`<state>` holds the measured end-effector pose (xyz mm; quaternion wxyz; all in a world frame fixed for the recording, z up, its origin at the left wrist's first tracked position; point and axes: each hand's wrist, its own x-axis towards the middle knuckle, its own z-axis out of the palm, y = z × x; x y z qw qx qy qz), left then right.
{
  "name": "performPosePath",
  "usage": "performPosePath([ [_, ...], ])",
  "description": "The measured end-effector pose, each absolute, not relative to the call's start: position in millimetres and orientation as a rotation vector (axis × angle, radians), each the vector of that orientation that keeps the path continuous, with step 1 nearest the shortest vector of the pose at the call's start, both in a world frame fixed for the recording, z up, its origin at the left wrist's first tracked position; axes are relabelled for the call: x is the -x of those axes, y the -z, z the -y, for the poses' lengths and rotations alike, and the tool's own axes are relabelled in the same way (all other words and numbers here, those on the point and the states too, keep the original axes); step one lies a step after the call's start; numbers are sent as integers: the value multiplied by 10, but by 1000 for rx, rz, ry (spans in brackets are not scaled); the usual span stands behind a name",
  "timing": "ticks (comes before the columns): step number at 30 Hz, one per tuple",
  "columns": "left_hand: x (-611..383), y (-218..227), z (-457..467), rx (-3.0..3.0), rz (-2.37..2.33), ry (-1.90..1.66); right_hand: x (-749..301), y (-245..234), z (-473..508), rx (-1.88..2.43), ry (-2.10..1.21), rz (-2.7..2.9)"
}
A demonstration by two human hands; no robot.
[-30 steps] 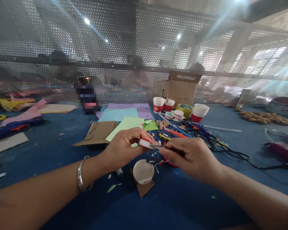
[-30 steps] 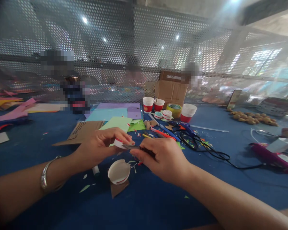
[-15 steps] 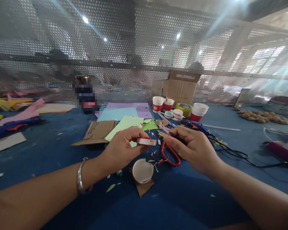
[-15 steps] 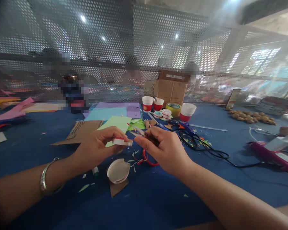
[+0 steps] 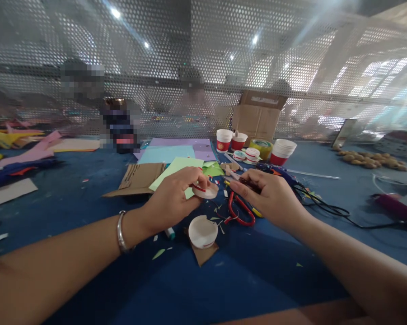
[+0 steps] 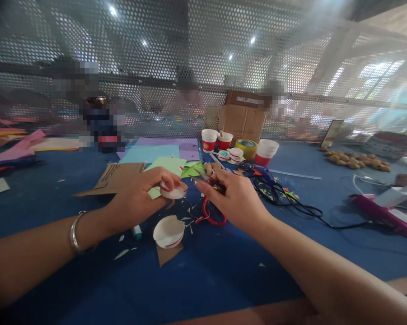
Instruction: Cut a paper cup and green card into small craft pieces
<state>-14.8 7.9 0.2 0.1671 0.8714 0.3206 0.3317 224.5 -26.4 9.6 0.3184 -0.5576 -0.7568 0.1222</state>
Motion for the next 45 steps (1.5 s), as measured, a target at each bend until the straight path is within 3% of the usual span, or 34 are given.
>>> performPosePath([
  [6, 181, 31, -108, -2778, -760, -576, -2208, -44, 262, 1600, -349, 2179],
  [20, 299, -297, 133, -2761, -1188, -220, -2180, -29, 322, 1545, -618, 2231],
  [27, 223, -351, 255, -2695, -1218, -148, -2172, -64, 353, 1574, -265, 2329],
  [31, 187, -344, 305, -2555, -1201, -63, -2116, -47, 389, 1415, -277, 2372],
  [39, 174, -296, 212, -2564, -1108, -228, -2028, 16, 379, 1304, -188, 2444],
  [45, 140, -293, 10, -2159, -1144, -691, -1943, 77, 305, 1321, -77, 2535],
])
